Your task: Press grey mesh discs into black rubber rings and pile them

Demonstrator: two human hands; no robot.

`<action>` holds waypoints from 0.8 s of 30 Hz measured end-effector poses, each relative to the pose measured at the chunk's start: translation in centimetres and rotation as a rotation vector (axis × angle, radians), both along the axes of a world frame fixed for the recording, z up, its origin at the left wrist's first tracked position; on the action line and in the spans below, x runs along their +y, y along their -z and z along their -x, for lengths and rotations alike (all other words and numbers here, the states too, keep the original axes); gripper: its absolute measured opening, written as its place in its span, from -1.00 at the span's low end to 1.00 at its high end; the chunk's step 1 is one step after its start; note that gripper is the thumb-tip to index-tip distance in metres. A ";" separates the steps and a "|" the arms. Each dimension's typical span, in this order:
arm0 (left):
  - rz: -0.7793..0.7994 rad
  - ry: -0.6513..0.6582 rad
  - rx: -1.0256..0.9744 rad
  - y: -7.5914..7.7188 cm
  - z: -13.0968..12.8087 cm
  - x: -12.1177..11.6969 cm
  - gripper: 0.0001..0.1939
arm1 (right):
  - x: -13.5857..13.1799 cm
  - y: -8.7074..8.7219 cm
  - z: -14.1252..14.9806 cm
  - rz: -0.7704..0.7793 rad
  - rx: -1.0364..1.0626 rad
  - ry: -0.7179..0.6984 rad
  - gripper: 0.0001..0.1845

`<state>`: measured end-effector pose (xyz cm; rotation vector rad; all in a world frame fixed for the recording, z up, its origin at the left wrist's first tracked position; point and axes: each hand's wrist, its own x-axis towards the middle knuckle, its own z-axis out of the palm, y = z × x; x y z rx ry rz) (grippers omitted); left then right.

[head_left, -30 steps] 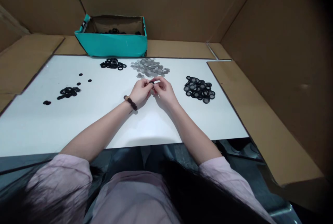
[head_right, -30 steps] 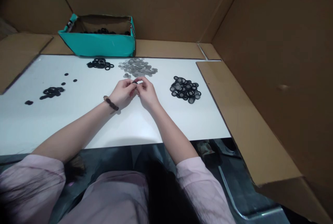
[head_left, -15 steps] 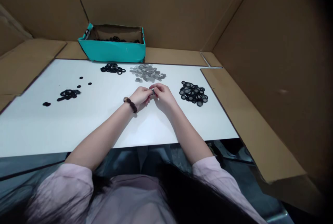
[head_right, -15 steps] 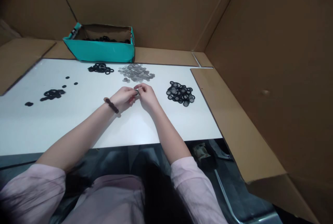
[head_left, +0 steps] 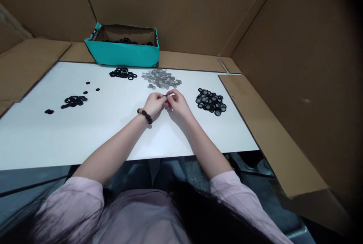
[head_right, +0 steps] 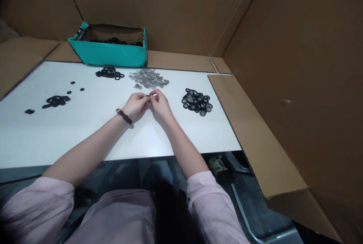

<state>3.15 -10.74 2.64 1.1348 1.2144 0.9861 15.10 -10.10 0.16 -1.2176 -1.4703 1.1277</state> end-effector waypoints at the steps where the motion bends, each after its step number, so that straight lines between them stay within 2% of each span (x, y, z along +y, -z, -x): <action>1: -0.004 0.005 -0.016 0.1 0.1 0.1 -0.69 | 0.0 0.0 0.0 0.001 -0.011 0.023 -0.91; 4: 0.000 0.126 -0.020 0.5 0.8 0.5 -0.69 | -0.1 -0.5 -0.3 -0.085 -0.116 0.073 -0.91; 7: 0.048 0.236 -0.051 0.7 1.2 0.8 -0.72 | -0.3 -1.0 -0.3 -0.171 -0.172 0.026 -0.87; 12: -0.006 0.038 -0.112 0.8 0.8 0.7 -0.73 | -0.4 -1.1 0.3 -0.064 0.017 0.003 -0.76; 15: -0.038 0.060 -0.036 0.3 0.6 0.4 -0.79 | -0.2 -1.4 -0.1 -0.007 0.052 -0.008 -0.72; 19: -0.063 0.158 0.075 -0.2 0.7 0.4 -0.84 | -0.1 -1.8 -0.8 0.034 0.004 -0.070 -0.74; 21: -0.056 0.159 0.044 0.1 0.7 0.5 -0.76 | -0.2 -1.6 -0.5 0.027 -0.002 -0.019 -0.76; 24: -0.054 0.059 -0.031 0.9 0.4 0.7 -0.72 | -0.6 -1.1 0.3 -0.020 -0.006 0.108 -0.83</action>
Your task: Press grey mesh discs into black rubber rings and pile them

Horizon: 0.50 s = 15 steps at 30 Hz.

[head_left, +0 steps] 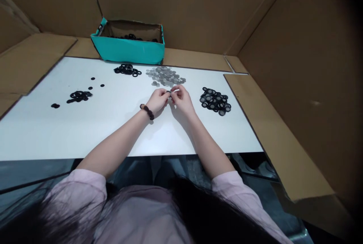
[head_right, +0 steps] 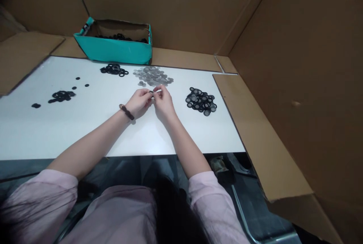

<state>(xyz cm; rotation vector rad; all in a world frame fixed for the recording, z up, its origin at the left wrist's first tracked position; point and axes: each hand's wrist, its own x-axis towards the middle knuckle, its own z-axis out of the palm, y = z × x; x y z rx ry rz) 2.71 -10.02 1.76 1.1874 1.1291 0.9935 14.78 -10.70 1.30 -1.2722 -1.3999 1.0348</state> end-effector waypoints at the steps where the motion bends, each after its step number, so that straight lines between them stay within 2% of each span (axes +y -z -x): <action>1: 0.002 -0.020 -0.013 0.2 -0.1 0.0 -0.73 | -0.1 0.0 0.2 -0.018 -0.027 0.016 -0.85; 3: 0.012 0.011 -0.019 0.4 -0.1 -0.1 -0.75 | -0.1 -0.2 0.1 -0.061 -0.130 -0.016 -0.87; 6: 0.049 0.131 -0.028 0.2 -0.1 -0.2 -0.79 | 0.4 -1.0 -0.7 -0.113 -0.280 -0.134 -0.86; 11: 0.043 0.055 -0.011 0.2 -0.3 -0.2 -0.81 | 1.1 -1.5 -2.1 -0.059 -0.254 -0.232 -0.76; 15: 0.006 0.233 0.045 0.6 0.0 -0.3 -0.85 | 1.2 -1.4 -2.8 -0.020 -0.337 -0.369 -0.77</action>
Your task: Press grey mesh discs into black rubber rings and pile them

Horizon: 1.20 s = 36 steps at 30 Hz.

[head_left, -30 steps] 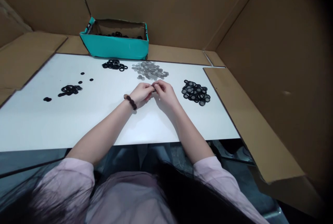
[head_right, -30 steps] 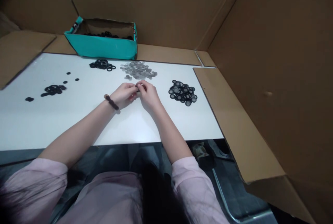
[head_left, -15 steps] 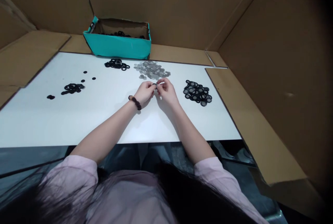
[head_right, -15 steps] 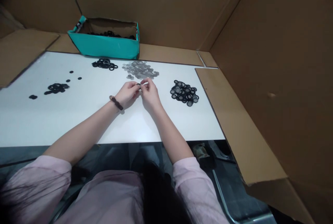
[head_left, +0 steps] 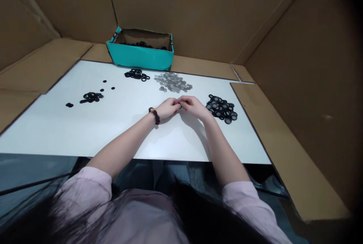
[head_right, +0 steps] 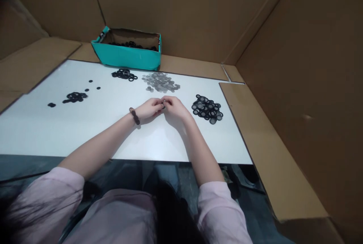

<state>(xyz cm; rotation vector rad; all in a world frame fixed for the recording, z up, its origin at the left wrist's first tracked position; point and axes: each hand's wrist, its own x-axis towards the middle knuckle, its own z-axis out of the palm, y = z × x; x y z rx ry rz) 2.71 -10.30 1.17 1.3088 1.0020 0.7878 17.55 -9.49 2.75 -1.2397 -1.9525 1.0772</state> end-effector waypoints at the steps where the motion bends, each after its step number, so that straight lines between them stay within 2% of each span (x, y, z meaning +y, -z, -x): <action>1: 0.007 0.043 -0.001 0.0 0.1 0.0 -0.86 | -0.1 0.0 -0.1 0.000 -0.035 -0.029 -0.78; 3: 0.012 0.041 0.003 -0.2 0.1 -0.1 -0.85 | -0.3 0.0 0.0 -0.041 -0.070 0.014 -0.78; 7: -0.070 -0.175 0.177 -0.3 -0.2 0.0 -0.76 | -1.3 0.5 0.8 -0.142 -0.061 0.255 -0.82; 11: -0.118 -0.201 0.223 0.0 -0.9 -0.3 -0.74 | -1.9 0.9 1.4 -0.187 -0.131 0.319 -0.88; 15: -0.123 -0.243 0.198 0.1 -1.4 -0.5 -0.79 | -2.4 0.9 1.4 -0.178 -0.072 0.397 -0.84; 18: -0.177 -0.163 0.226 -0.4 -0.9 -0.4 -0.79 | -2.7 0.6 1.3 -0.276 -0.079 0.392 -0.82; 22: -0.298 0.065 0.315 -2.0 0.8 -0.2 -0.88 | -2.6 -0.6 1.0 -0.443 -0.198 0.174 -0.78; 25: -0.408 0.262 0.462 -3.0 1.3 -0.1 -0.89 | -2.6 -1.3 0.7 -0.431 -0.243 0.048 -0.77; 27: -0.460 0.348 0.531 -3.5 1.3 0.2 -0.89 | -3.0 -1.4 0.2 -0.412 -0.234 0.053 -0.77; 29: -0.478 0.373 0.535 -3.9 1.7 1.2 -0.89 | -3.9 -1.2 -0.9 -0.409 -0.209 0.146 -0.78; 31: -0.489 0.262 0.537 -4.1 3.2 3.0 -0.85 | -5.1 -0.5 -2.9 -0.400 -0.201 0.326 -0.78; 33: -0.500 -0.136 0.683 -4.1 5.8 5.4 -0.86 | -6.6 0.6 -5.6 -0.347 -0.215 0.559 -0.77; 35: -0.404 -0.561 0.846 -3.8 8.9 7.7 -0.81 | -8.1 1.8 -8.5 -0.253 -0.258 0.743 -0.74; 36: -0.346 -0.695 0.899 -3.5 10.4 8.8 -0.76 | -8.6 2.4 -9.7 -0.222 -0.303 0.804 -0.74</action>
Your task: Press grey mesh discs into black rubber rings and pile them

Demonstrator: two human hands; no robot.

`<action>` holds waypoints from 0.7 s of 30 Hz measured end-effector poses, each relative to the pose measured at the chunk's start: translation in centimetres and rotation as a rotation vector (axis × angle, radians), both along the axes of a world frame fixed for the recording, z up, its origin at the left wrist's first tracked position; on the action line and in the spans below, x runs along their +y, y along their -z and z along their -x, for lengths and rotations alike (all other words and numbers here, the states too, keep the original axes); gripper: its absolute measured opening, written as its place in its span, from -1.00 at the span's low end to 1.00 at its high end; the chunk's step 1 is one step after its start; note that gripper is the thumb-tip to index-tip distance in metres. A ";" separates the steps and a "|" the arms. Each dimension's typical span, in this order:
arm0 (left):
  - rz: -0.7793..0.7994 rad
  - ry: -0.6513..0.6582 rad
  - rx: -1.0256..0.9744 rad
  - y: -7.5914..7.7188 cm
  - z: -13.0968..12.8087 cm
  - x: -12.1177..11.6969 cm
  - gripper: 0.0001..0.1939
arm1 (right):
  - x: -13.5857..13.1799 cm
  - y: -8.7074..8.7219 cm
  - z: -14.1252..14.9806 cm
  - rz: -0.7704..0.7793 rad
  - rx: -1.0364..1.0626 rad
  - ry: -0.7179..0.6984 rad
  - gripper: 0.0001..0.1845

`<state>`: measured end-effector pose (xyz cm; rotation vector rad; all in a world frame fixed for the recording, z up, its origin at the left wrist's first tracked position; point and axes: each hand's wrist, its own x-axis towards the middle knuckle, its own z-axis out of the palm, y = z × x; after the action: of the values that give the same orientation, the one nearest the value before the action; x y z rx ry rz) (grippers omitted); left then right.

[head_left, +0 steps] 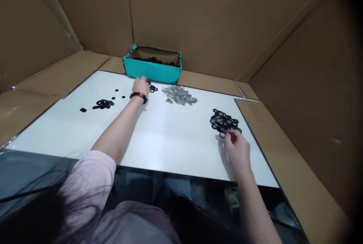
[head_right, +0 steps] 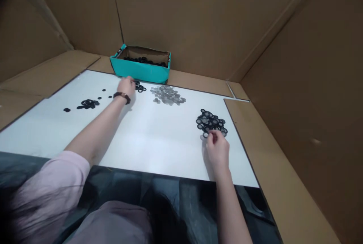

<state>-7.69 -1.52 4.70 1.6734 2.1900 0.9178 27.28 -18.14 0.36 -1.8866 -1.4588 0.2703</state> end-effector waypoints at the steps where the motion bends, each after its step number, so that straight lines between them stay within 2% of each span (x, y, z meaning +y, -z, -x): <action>1: 0.004 -0.092 0.018 0.4 1.3 0.9 -0.71 | -0.5 0.6 -1.0 0.029 -0.037 0.045 -0.75; 5: 0.048 -0.108 0.016 2.2 4.0 3.2 -0.68 | -1.0 1.8 -2.9 0.034 -0.220 0.102 -0.75; 9: 0.034 -0.140 -0.003 3.5 4.8 4.1 -0.71 | -0.4 1.1 -2.2 -0.001 -0.304 0.116 -0.75; 11: 0.012 -0.160 -0.018 3.5 5.2 4.0 -0.74 | 0.2 0.2 -1.1 -0.062 -0.223 0.080 -0.74; 15: -0.107 -0.152 -0.022 2.1 4.1 2.4 -0.76 | 2.4 -1.6 3.6 -0.147 0.080 -0.132 -0.77; 16: -0.144 -0.119 -0.026 1.8 3.1 1.6 -0.78 | 3.3 -1.9 5.2 -0.117 0.165 -0.212 -0.78; 17: -0.199 0.001 -0.068 1.5 1.9 0.7 -0.81 | 4.3 -2.1 6.9 -0.072 0.270 -0.291 -0.78; 19: -0.198 0.176 -0.097 1.2 -1.2 -1.5 -0.90 | 6.4 -2.1 9.9 0.120 0.542 -0.437 -0.73; 21: -0.187 0.461 -0.152 1.2 -4.4 -3.8 -0.91 | 8.2 -1.8 12.2 0.280 0.825 -0.483 -0.65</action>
<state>-3.31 -5.36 3.47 1.9985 1.5609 1.0930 15.09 -9.90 2.17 -1.3020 -1.2784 1.3588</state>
